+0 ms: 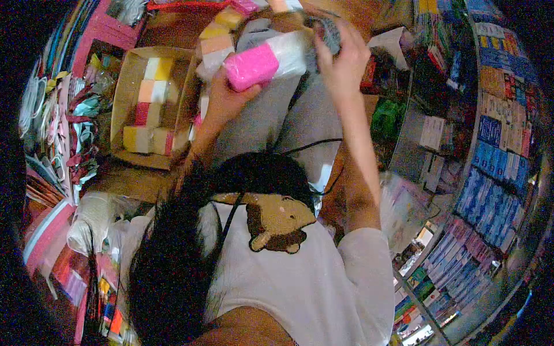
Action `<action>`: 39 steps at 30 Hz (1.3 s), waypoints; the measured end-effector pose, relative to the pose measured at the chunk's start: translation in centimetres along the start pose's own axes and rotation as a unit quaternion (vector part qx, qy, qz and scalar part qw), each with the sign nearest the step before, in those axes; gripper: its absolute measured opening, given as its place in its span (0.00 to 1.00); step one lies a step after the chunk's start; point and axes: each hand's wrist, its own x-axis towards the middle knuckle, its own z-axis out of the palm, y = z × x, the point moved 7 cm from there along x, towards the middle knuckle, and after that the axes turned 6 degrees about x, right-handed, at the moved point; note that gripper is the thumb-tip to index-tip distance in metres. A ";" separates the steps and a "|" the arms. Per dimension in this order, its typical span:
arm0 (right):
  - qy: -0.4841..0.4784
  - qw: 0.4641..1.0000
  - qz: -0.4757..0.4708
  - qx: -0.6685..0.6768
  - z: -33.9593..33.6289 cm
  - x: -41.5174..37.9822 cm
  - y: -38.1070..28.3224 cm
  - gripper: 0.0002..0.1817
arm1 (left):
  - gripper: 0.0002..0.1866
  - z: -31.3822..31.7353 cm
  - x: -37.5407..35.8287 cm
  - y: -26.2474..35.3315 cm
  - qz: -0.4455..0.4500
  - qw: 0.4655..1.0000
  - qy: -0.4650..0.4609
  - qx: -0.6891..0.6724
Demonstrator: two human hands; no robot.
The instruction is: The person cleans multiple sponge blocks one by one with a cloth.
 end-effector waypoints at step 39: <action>-0.171 0.965 -0.196 -0.016 3.6 -3.6 -1.7 0.26 | 0.29 0.5 -0.1 0.6 -0.020 0.994 -0.058 0.086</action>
